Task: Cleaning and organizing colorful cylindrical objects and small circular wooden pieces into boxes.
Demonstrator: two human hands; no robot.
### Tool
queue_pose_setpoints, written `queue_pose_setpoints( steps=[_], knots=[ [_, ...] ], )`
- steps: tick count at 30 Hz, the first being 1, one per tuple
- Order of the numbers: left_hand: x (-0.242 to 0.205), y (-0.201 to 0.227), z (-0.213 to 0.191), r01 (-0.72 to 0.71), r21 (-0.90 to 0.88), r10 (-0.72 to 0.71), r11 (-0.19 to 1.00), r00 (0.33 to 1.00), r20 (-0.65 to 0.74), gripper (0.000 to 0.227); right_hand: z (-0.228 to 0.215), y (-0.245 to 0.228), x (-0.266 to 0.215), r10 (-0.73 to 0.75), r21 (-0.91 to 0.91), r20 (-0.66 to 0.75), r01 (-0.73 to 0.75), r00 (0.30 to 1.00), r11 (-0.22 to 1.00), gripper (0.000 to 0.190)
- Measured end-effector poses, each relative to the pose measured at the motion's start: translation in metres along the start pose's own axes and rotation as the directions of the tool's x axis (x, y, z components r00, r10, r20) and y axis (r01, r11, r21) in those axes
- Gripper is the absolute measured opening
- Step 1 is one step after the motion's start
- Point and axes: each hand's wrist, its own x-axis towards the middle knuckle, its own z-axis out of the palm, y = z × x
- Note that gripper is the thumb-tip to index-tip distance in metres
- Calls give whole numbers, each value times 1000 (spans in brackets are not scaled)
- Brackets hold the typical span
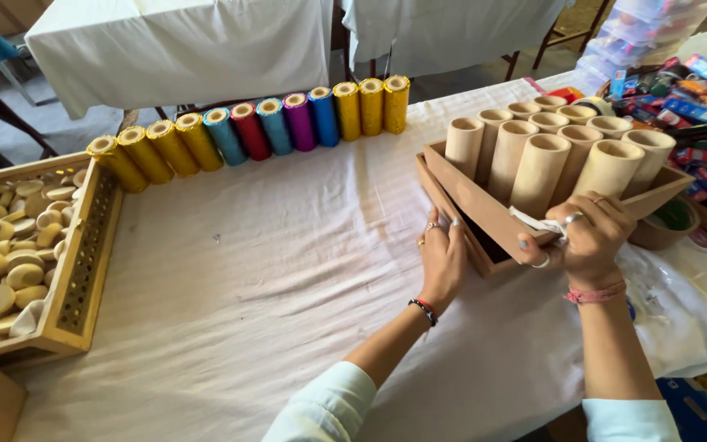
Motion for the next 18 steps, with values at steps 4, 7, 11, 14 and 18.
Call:
queue_pose_setpoints(
  steps=[4, 7, 11, 14, 18],
  knots=[
    [-10, 57, -9, 212, -108, -206, 971, 977, 60, 67, -14, 12, -17, -6, -56, -31, 4, 999, 998, 53],
    [-16, 70, -4, 251, -433, -226, 866, 968, 108, 78, -23, 12, -24, 7, -80, -100, -15, 995, 997, 53],
    [-23, 81, 0, 547, -579, -467, 605, 832, 299, 94, -32, -1, -20, 25, -79, -111, -34, 993, 996, 54],
    [-30, 77, 0, 613, -548, -536, 569, 782, 319, 92, -33, -17, -13, -15, -100, -79, 7, 997, 995, 53],
    [-28, 66, -2, 598, -469, -571, 650, 791, 219, 86, -33, -40, 11, -90, -143, -25, 85, 996, 986, 56]
  ],
)
